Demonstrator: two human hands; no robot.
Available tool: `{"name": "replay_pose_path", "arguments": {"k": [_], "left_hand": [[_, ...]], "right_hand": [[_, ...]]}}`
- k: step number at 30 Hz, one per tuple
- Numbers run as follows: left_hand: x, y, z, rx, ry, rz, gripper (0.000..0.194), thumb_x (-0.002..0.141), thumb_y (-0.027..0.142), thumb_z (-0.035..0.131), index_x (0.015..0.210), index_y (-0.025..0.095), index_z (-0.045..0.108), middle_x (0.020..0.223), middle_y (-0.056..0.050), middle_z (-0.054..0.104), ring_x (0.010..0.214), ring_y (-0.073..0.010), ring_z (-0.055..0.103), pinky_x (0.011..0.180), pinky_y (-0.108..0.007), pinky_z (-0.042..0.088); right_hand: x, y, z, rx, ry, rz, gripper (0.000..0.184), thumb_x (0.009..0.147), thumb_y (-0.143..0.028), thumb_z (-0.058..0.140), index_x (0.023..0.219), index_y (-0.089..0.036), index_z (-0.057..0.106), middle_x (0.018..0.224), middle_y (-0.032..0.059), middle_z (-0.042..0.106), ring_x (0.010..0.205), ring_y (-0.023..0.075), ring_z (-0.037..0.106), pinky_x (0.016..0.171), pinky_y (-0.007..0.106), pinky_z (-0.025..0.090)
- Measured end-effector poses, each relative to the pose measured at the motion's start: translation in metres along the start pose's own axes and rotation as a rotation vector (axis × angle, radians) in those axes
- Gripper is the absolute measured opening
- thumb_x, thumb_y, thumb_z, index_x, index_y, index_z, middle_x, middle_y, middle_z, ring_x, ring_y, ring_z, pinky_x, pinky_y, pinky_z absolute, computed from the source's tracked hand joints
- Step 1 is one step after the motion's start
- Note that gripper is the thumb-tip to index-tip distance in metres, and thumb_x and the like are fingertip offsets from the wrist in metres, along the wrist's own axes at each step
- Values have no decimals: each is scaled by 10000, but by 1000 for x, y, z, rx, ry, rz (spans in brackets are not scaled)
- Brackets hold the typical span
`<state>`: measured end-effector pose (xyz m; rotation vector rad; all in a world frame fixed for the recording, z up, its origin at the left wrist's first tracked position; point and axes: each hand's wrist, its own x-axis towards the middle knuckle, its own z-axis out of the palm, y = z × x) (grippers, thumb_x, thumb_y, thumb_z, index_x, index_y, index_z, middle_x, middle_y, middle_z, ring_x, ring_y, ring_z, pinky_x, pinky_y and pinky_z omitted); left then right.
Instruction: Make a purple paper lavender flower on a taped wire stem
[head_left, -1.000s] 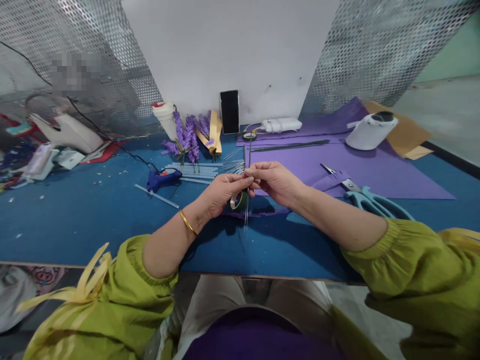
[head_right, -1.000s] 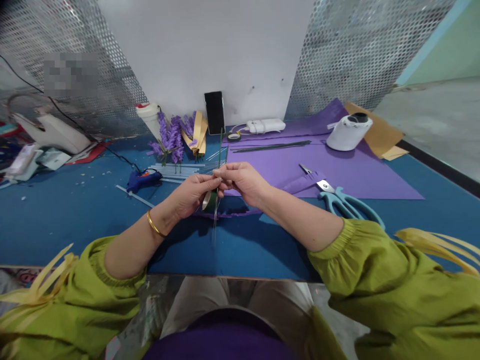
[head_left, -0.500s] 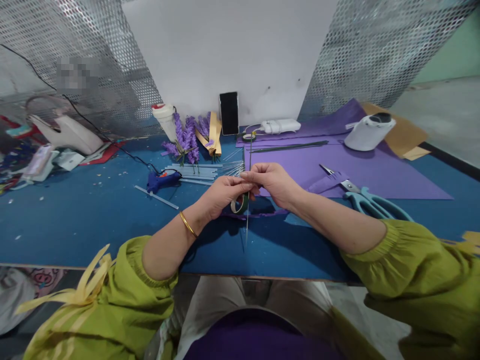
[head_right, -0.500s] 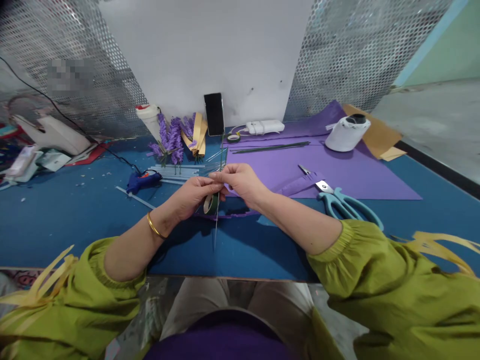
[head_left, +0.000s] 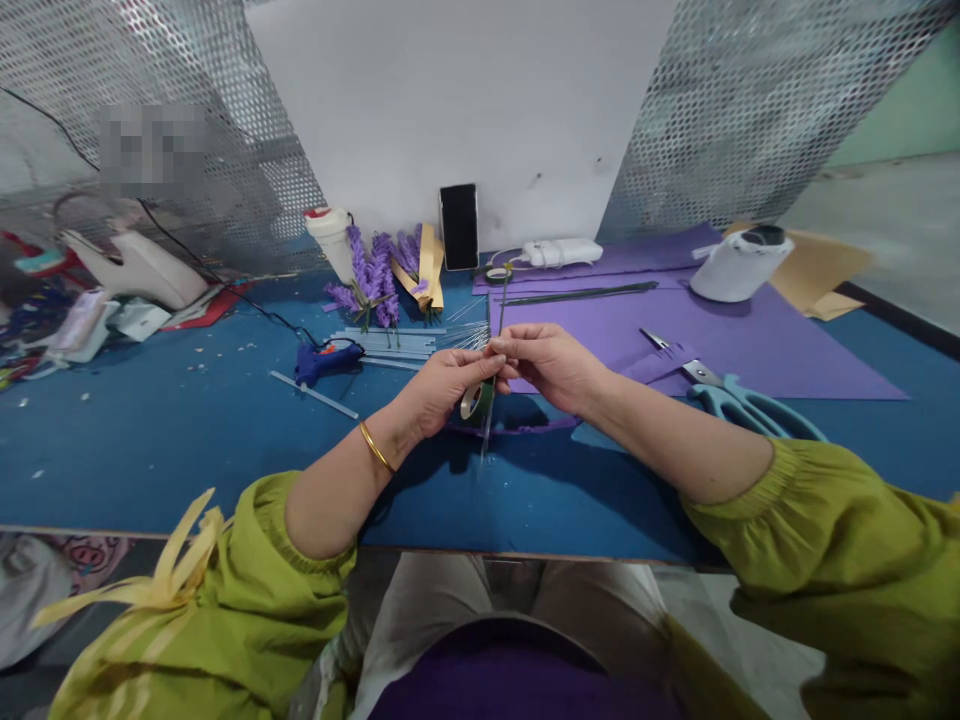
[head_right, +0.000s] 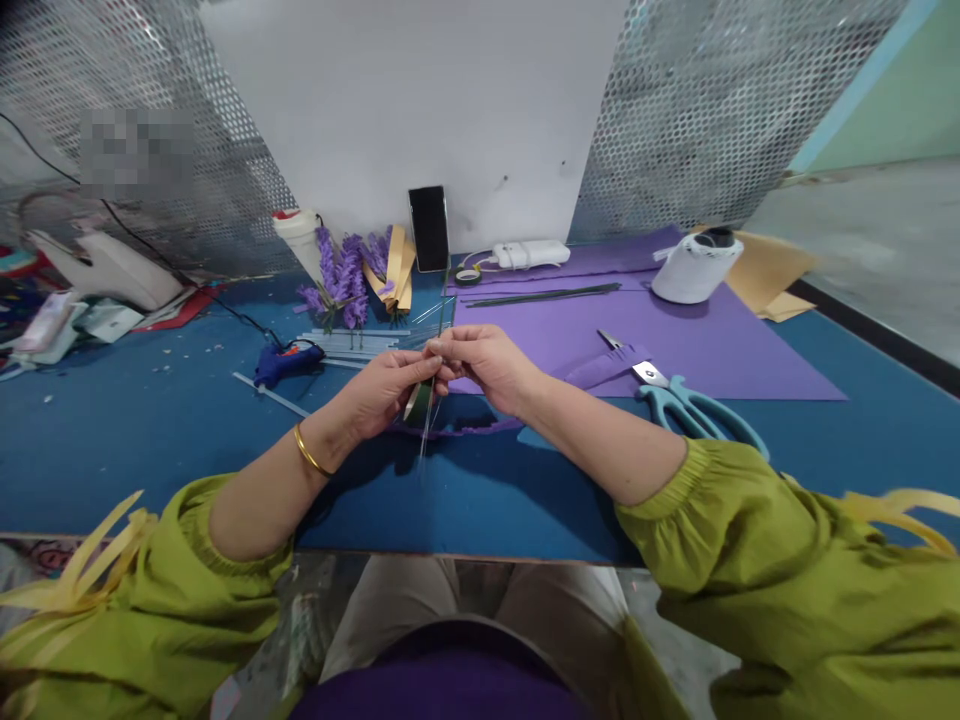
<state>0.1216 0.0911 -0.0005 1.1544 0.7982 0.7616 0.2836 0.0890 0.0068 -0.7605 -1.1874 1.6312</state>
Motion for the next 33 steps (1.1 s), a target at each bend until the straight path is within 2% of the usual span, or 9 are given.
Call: {"name": "replay_pose_path", "arguments": {"k": [2, 5, 14, 19, 23, 27, 30, 33], "left_hand": [[0, 0, 0, 43, -6, 41, 339, 699, 457, 801, 763, 128, 752, 640, -22, 672, 553, -76, 539, 518, -204, 351], [1, -2, 0, 109, 0, 52, 355, 710, 480, 785, 778, 132, 762, 656, -26, 681, 555, -75, 524, 526, -208, 347], [-1, 0, 2, 166, -17, 44, 369, 690, 492, 784, 760, 131, 756, 677, -39, 683, 626, -105, 569, 580, -223, 382], [-1, 0, 2, 154, -5, 58, 365, 694, 483, 788, 744, 122, 753, 674, -46, 684, 618, -110, 576, 570, -224, 387], [2, -3, -1, 43, 6, 55, 363, 692, 472, 802, 780, 122, 758, 693, -44, 689, 609, -100, 579, 567, -214, 406], [3, -4, -3, -54, 18, 29, 346, 681, 438, 821, 800, 120, 758, 712, -46, 692, 622, -95, 600, 565, -198, 427], [2, -2, -2, -53, 8, -10, 365, 690, 459, 812, 805, 118, 752, 664, -31, 673, 550, -74, 562, 510, -189, 393], [1, -1, -1, -10, -17, 1, 376, 683, 470, 814, 787, 115, 747, 653, -28, 671, 540, -71, 550, 501, -193, 381]], "right_hand": [[-1, 1, 2, -3, 53, -11, 353, 648, -319, 848, 532, -159, 555, 480, -32, 476, 471, 97, 468, 465, 260, 491], [-1, 1, 6, -30, 101, -22, 341, 619, -315, 854, 528, -157, 566, 504, -19, 516, 457, 90, 457, 435, 258, 479], [-1, 3, 8, -130, 176, -33, 487, 592, -386, 875, 488, -192, 441, 416, -46, 471, 375, 103, 493, 382, 244, 433], [0, 5, 6, -156, 191, -34, 471, 620, -402, 865, 505, -188, 461, 437, -30, 508, 388, 105, 506, 396, 240, 424], [2, 5, 2, -104, 117, -38, 355, 655, -421, 848, 622, -148, 624, 518, -20, 541, 468, 83, 481, 453, 232, 453], [3, 1, -2, 22, 2, 42, 323, 671, -384, 843, 818, -119, 730, 559, -19, 559, 534, 89, 513, 528, 228, 503], [2, 1, -3, 45, -37, 50, 248, 673, -335, 842, 727, -133, 710, 540, -19, 552, 535, 95, 525, 545, 233, 517], [2, 2, -2, 20, -18, 19, 283, 674, -332, 838, 600, -143, 640, 493, -24, 500, 502, 98, 492, 507, 242, 505]]}}
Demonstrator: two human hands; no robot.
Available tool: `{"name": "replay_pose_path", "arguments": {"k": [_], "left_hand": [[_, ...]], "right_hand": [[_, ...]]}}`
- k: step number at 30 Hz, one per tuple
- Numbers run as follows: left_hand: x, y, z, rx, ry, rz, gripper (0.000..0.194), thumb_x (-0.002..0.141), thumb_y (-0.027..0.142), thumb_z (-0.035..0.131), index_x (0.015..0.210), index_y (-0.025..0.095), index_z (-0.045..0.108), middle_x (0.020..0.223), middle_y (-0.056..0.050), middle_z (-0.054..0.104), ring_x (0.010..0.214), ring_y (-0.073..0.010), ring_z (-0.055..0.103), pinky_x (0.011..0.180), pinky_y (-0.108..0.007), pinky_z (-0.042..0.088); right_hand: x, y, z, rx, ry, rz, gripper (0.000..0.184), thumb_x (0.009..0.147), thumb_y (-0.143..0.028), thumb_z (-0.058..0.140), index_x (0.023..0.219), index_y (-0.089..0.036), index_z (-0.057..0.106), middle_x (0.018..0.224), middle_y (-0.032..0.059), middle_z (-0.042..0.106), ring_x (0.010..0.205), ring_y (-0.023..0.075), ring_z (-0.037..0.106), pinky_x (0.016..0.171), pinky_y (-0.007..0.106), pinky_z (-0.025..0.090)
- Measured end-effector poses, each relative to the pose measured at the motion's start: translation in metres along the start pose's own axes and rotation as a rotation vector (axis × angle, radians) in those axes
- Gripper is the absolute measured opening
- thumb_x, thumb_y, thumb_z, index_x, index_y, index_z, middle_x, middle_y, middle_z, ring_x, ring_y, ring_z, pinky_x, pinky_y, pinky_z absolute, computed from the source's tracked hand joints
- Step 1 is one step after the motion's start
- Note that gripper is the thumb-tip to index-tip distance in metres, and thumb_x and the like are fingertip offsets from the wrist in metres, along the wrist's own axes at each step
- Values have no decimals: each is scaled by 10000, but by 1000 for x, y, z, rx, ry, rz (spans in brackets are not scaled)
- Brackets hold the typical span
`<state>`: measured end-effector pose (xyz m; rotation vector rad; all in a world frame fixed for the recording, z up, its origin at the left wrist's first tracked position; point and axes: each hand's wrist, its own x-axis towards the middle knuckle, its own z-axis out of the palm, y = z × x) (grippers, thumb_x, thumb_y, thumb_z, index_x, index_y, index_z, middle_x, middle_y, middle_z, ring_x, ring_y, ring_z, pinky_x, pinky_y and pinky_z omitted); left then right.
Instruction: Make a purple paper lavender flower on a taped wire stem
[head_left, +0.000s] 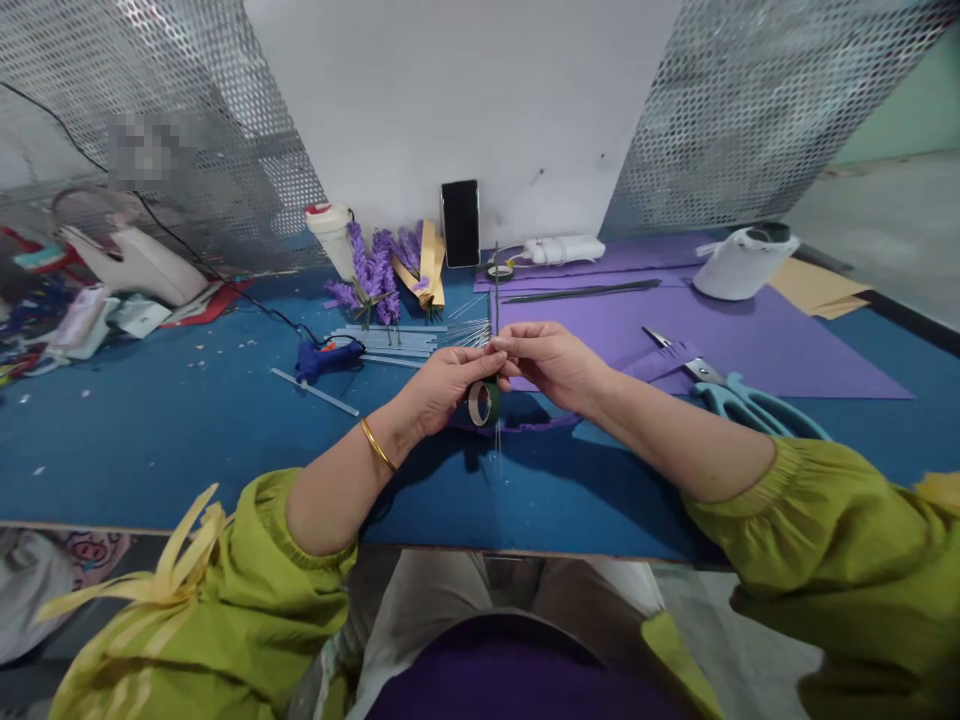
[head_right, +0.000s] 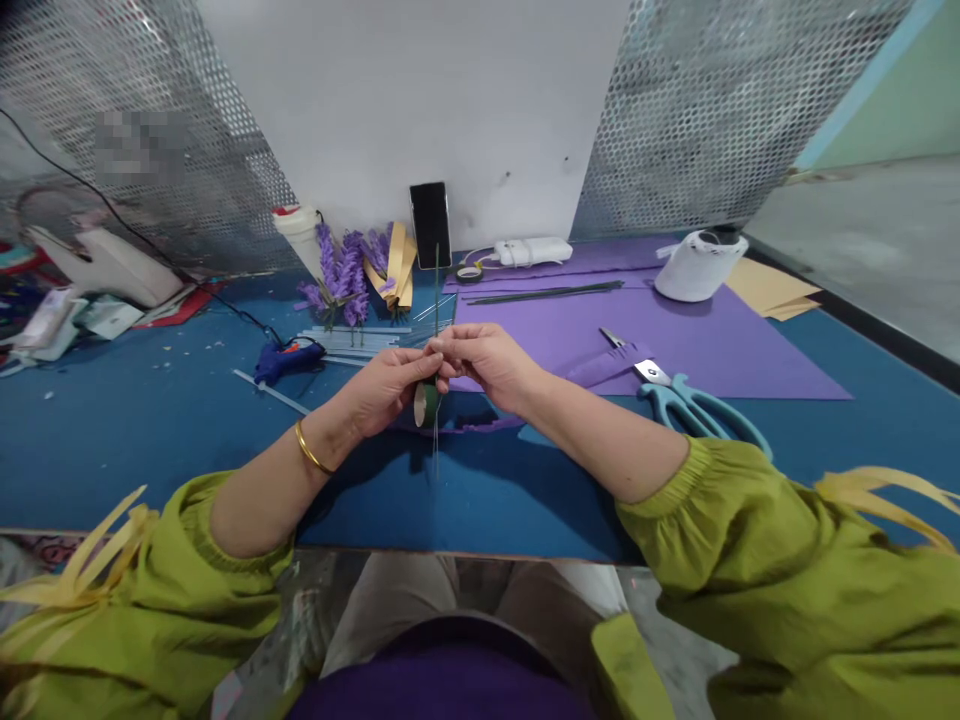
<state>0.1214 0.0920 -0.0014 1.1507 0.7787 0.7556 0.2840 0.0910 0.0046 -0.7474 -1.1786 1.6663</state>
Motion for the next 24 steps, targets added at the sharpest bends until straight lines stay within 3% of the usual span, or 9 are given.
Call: {"name": "replay_pose_path", "arguments": {"k": [12, 24], "left_hand": [[1, -1, 1, 125, 9, 51, 369, 662, 484, 812, 748, 129, 755, 693, -51, 697, 628, -107, 587, 589, -224, 406], [0, 0, 2, 99, -6, 74, 316, 678, 430, 815, 722, 124, 751, 734, -43, 702, 643, -95, 600, 626, -210, 443]], "right_hand": [[-2, 1, 6, -102, 157, -79, 381, 603, -355, 861, 518, -178, 534, 456, -32, 478, 428, 97, 445, 402, 260, 437], [0, 4, 4, -167, 197, -75, 438, 614, -387, 874, 515, -183, 500, 461, -27, 506, 425, 97, 473, 418, 254, 429]]}}
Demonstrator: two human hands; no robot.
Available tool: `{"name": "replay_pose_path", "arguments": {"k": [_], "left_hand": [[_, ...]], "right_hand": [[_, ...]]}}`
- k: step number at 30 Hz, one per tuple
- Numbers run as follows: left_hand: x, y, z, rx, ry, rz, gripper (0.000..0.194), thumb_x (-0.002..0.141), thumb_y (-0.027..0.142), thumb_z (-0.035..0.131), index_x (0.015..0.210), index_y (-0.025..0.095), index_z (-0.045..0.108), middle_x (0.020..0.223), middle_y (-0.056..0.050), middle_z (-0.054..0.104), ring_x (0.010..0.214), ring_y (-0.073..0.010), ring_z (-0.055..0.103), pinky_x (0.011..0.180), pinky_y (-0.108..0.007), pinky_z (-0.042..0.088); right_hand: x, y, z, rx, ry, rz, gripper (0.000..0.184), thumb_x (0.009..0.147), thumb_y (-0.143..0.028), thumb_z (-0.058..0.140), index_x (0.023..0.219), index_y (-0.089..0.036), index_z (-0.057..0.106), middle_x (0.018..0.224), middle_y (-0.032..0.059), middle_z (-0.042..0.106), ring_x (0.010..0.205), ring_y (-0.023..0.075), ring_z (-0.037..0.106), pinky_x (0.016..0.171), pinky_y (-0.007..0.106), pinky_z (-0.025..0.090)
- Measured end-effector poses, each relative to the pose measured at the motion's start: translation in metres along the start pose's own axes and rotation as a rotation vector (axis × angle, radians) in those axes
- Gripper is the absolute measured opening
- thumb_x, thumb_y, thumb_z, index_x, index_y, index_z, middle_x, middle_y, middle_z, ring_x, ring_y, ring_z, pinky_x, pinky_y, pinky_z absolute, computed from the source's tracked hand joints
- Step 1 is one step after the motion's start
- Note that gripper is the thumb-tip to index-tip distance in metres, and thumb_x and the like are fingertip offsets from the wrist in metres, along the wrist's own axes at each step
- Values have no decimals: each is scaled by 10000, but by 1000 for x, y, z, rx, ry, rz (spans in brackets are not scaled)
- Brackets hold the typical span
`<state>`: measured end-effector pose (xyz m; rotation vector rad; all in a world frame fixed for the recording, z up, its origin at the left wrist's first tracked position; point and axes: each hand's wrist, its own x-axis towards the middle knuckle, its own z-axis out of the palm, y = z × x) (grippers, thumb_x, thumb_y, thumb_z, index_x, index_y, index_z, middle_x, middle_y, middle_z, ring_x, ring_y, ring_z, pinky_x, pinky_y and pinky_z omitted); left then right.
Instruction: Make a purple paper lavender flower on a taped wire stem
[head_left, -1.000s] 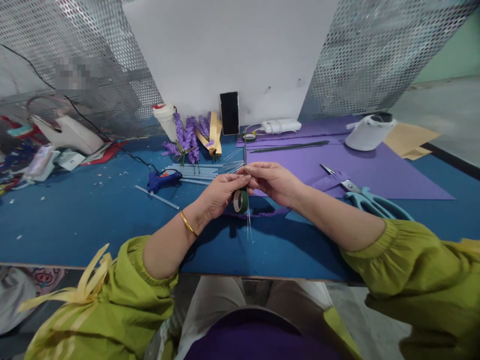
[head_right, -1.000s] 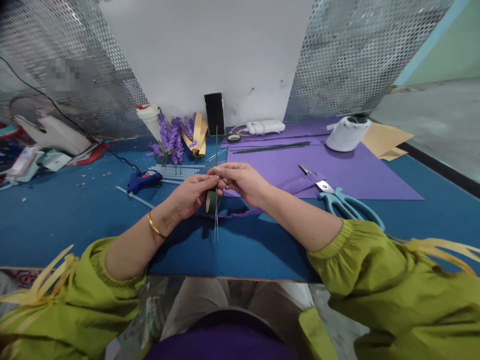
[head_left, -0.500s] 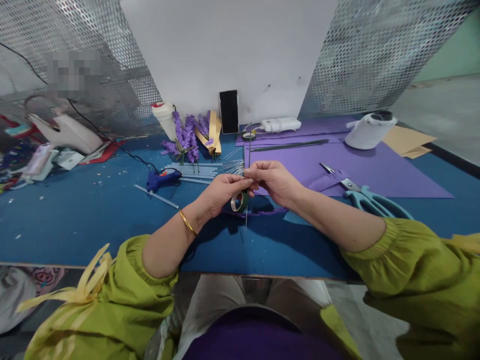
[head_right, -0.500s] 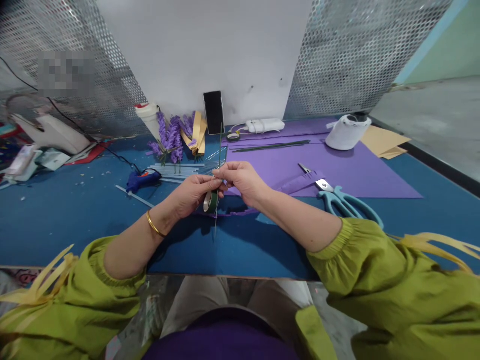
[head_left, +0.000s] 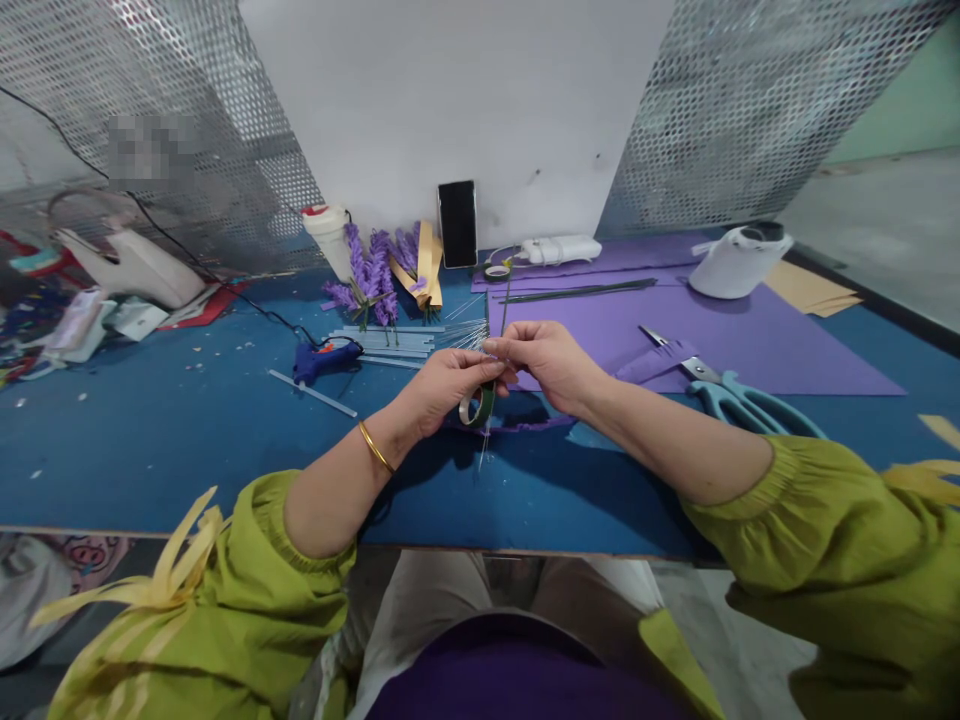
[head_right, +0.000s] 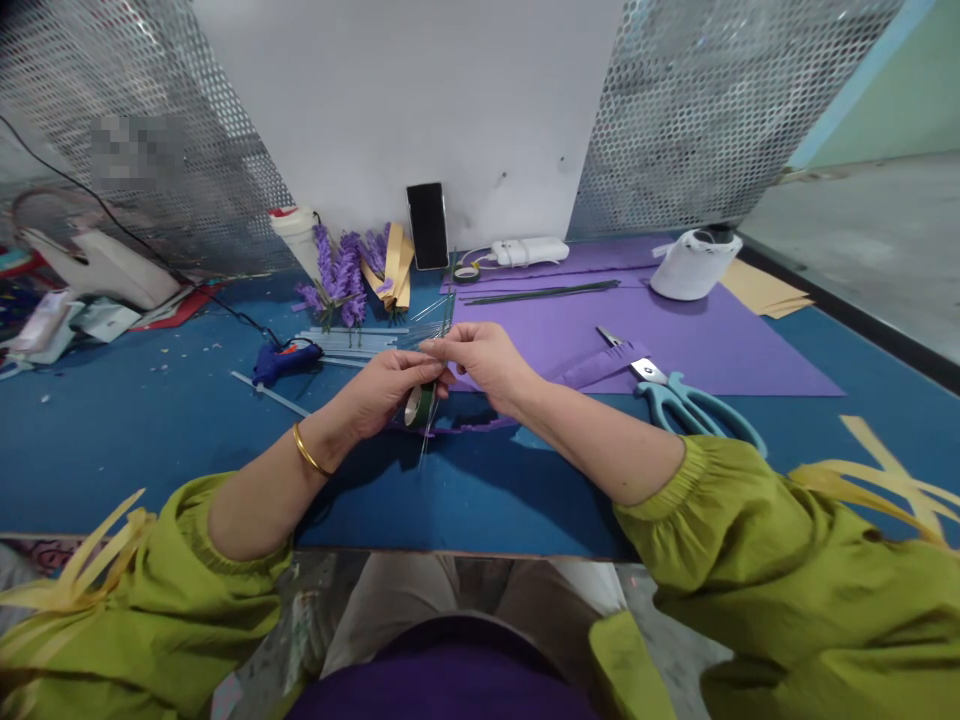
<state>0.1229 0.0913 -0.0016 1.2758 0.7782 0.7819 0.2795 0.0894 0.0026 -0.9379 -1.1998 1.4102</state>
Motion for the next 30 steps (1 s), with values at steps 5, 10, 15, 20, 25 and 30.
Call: {"name": "replay_pose_path", "arguments": {"k": [5, 10, 15, 20, 25, 30], "left_hand": [[1, -1, -3, -106, 22, -60, 373, 689, 479, 807, 791, 125, 753, 692, -38, 684, 570, -81, 567, 517, -192, 394], [0, 0, -3, -161, 14, -69, 328, 699, 436, 813, 783, 125, 749, 662, -24, 671, 591, -78, 585, 557, -183, 417], [-1, 2, -1, -115, -15, -98, 364, 680, 462, 819, 781, 119, 751, 653, -31, 679, 565, -85, 573, 527, -196, 401], [0, 0, -1, -83, -19, -54, 351, 658, 444, 837, 770, 121, 758, 683, -44, 700, 622, -100, 606, 573, -199, 428], [0, -1, -1, -32, -27, -22, 352, 672, 450, 827, 767, 118, 759, 711, -47, 707, 641, -100, 616, 616, -203, 447], [-1, 0, 0, -89, -28, -45, 361, 645, 447, 847, 739, 112, 751, 688, -39, 697, 624, -96, 617, 593, -195, 446]], "right_hand": [[0, -5, -3, 134, -171, 55, 323, 690, -421, 829, 726, -135, 684, 556, -18, 560, 515, 90, 503, 513, 242, 495], [0, -5, -6, 175, -249, 85, 261, 716, -366, 805, 792, -130, 722, 536, -23, 552, 530, 107, 540, 558, 251, 529], [-1, -5, -2, 147, -174, 63, 290, 671, -351, 834, 611, -143, 641, 461, -28, 492, 462, 99, 484, 473, 246, 495], [-4, -7, 3, 103, -104, 38, 351, 616, -356, 866, 534, -157, 588, 496, -14, 518, 452, 90, 458, 415, 244, 476], [-4, -5, 2, 38, -71, 2, 418, 625, -385, 866, 507, -178, 522, 461, -28, 480, 424, 96, 456, 389, 247, 435], [-2, -3, 1, 23, -53, -13, 427, 627, -405, 869, 527, -171, 526, 467, -30, 501, 425, 84, 454, 409, 237, 429]]}}
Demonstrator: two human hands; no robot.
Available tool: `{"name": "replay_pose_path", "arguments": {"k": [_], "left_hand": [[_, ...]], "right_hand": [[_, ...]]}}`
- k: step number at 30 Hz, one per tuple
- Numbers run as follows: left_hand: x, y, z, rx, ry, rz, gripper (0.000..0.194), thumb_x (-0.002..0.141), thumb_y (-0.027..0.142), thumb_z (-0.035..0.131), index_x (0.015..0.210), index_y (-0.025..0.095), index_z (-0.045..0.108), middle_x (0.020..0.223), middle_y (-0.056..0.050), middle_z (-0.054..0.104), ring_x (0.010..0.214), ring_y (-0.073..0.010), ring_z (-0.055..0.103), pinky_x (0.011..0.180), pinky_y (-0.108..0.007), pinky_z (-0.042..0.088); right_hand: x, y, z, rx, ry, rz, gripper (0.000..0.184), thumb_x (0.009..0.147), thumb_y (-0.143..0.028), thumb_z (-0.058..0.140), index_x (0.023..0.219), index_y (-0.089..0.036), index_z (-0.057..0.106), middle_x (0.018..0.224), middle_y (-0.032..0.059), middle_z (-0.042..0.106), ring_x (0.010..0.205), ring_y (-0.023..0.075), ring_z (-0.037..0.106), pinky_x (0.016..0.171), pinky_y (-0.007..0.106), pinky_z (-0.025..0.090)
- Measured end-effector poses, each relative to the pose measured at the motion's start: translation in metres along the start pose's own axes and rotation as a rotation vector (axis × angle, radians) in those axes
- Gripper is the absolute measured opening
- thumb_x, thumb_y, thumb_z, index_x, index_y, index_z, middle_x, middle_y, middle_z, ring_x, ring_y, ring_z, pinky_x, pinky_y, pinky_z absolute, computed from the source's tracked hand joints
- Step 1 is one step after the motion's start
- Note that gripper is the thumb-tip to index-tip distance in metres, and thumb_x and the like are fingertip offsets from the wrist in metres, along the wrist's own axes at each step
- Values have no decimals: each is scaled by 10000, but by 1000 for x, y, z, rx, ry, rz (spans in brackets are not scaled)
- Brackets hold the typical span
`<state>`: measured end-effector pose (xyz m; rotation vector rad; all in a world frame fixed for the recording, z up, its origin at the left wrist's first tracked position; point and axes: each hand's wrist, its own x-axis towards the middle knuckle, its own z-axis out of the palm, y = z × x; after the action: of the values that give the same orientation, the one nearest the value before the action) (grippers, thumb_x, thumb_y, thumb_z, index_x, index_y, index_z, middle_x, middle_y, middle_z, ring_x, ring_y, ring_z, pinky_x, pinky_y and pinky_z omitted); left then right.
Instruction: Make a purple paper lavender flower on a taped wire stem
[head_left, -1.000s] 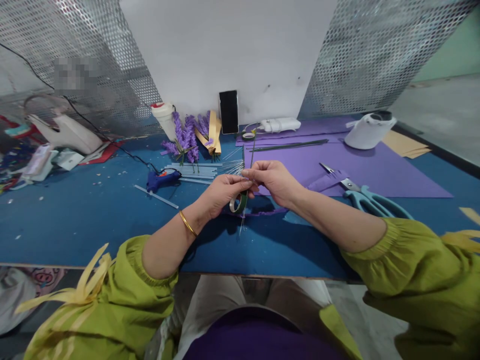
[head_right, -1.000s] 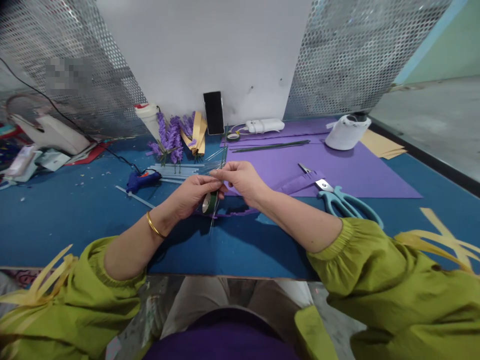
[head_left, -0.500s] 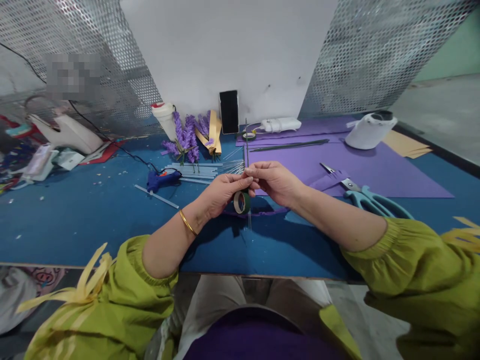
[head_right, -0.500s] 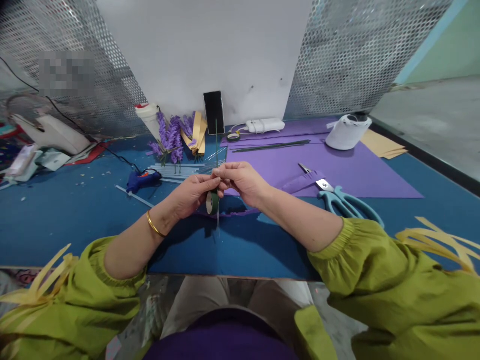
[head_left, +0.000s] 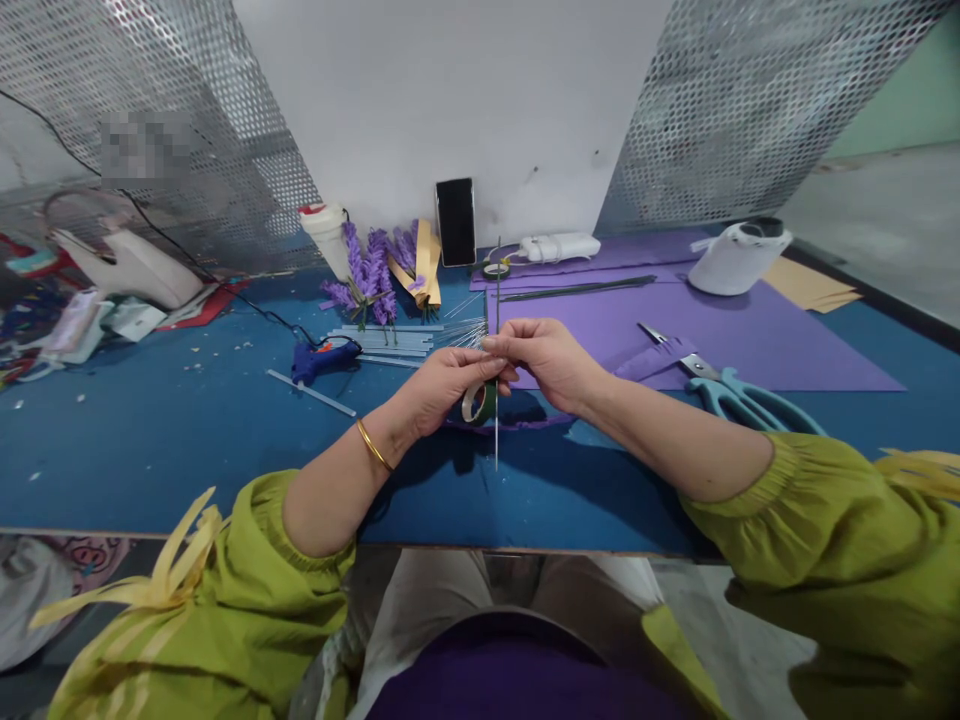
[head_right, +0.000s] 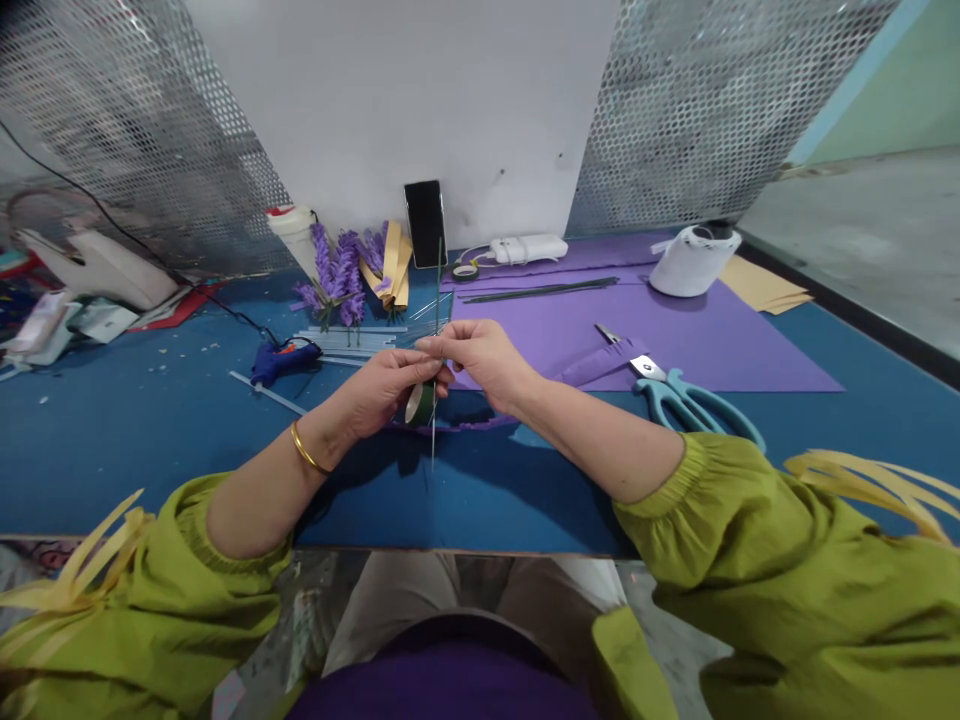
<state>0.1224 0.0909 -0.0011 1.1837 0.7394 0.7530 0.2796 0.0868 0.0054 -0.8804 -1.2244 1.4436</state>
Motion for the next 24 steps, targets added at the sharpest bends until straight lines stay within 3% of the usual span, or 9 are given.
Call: {"name": "replay_pose_path", "arguments": {"k": [7, 15, 20, 24], "left_hand": [[1, 0, -2, -100, 55, -47, 331, 688, 416, 827, 791, 114, 739, 664, -29, 684, 564, -80, 581, 506, -183, 384], [-1, 1, -2, -84, -33, -4, 443, 737, 547, 740, 869, 126, 712, 785, -61, 712, 659, -115, 621, 616, -222, 458], [-5, 9, 3, 18, -115, 28, 380, 634, 201, 748, 992, 136, 638, 832, -58, 728, 720, -137, 641, 722, -261, 474], [-5, 9, 5, 9, -98, 34, 350, 581, 119, 611, 928, 152, 583, 829, -53, 712, 791, -173, 647, 742, -296, 488]], "right_hand": [[2, -4, -3, 104, -144, 52, 274, 706, -370, 824, 739, -125, 708, 523, -23, 537, 511, 90, 504, 514, 233, 490], [1, -8, -5, 109, -109, 30, 313, 721, -332, 808, 588, -163, 581, 477, -46, 440, 442, 96, 466, 457, 259, 460], [4, -8, -10, 42, -26, 30, 309, 686, -333, 815, 568, -159, 588, 516, -25, 473, 440, 86, 426, 406, 245, 365], [7, -6, -14, -46, 28, 0, 292, 687, -330, 801, 564, -163, 595, 531, -27, 476, 478, 78, 396, 463, 245, 340]]}}
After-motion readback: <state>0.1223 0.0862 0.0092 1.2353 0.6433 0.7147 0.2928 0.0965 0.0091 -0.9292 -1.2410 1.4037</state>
